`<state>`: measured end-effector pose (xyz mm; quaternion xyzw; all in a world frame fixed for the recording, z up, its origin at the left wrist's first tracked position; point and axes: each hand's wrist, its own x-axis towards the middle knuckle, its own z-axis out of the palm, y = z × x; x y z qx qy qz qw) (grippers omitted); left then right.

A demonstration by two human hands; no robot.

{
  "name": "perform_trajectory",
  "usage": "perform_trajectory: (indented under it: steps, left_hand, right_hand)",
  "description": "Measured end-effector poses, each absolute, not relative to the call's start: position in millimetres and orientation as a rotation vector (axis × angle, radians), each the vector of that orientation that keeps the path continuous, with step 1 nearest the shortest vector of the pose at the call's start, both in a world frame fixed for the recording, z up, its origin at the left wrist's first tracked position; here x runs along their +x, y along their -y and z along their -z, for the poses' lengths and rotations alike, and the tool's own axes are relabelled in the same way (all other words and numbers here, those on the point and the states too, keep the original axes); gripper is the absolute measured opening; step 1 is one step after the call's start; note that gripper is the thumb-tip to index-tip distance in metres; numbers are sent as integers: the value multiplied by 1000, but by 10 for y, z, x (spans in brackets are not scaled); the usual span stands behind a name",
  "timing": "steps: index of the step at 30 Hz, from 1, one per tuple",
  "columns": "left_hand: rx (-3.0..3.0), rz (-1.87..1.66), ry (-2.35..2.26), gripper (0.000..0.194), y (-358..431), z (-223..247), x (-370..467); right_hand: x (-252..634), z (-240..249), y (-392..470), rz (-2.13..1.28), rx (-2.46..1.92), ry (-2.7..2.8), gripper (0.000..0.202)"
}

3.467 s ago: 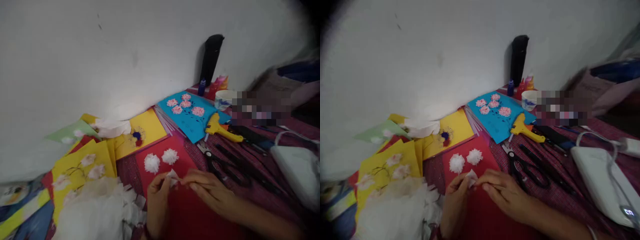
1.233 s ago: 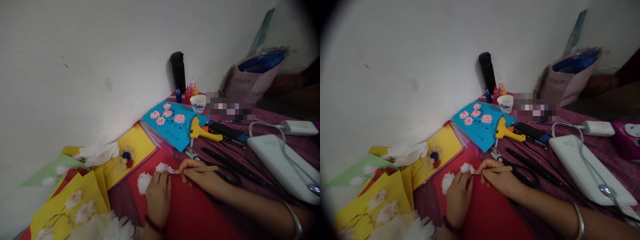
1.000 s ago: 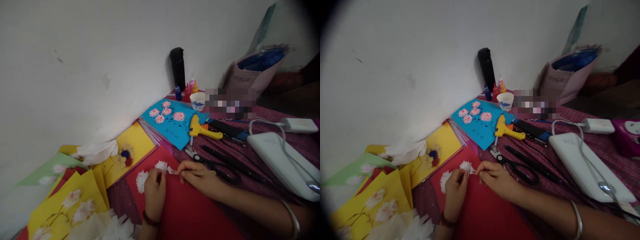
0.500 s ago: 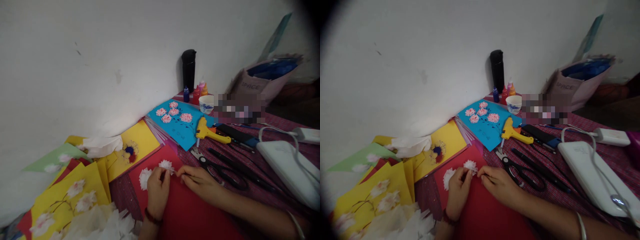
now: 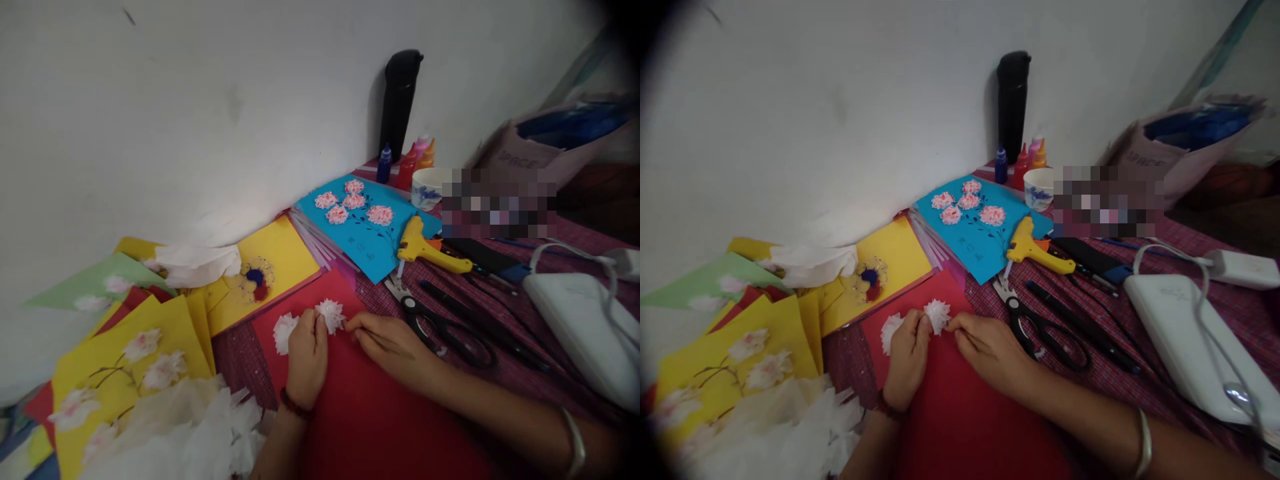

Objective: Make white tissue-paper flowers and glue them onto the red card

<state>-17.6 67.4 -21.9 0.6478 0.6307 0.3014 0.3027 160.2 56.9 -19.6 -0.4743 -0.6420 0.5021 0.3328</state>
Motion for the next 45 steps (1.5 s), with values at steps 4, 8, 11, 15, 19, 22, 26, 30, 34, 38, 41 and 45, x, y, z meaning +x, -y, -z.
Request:
perform_trajectory:
  steps: [4,8,11,15,19,22,26,30,34,38,41,45]
  left_hand:
    - [1689,-885,-1622,27,-670,219,-141]
    - [1604,-972,-1530,27,-691,-62,-251]
    - [1522,-1117,-1572,25,-569,-480,-542]
    - [1458,-1199,-1718,19,-99,-835,-1013]
    - [1607,-785,-1936,15,558,-639,-1226]
    - [1792,-608,-1990,11,955,-340,-1185]
    - [2143,-377,-2014,23,1199,-55,-1037]
    - [2244,-342,-2149,39,1195,87,-907]
    - [2125,-513,-2201,16,1142,180,-851]
    - [1950,-712,-2174,16,1145,145,-924]
    - [1742,-879,-2212,18,1109,-17,-976]
    - [943,-1217,-1687,24,850,-215,-831]
  right_hand:
    - [1697,80,-467,-1316,-1283,1542,21]
    - [1689,34,-338,-1414,-1179,1597,19]
    - [1603,70,-221,-1543,-1040,1714,17]
    - [1555,136,-116,-1628,-932,1846,14]
    - [1568,182,-142,-1650,-940,1995,17]
    - [1563,182,-167,-1663,-987,1997,18]
    - [1548,166,-167,-1668,-1045,1954,20]
    - [1549,186,-155,-1668,-1062,1942,20]
    - [1559,211,-147,-1678,-1049,1917,20]
    - [1558,235,-140,-1688,-1018,1888,18]
    - [1553,235,-133,-1683,-1006,1844,17]
    - [1569,150,-109,-1662,-959,1695,19]
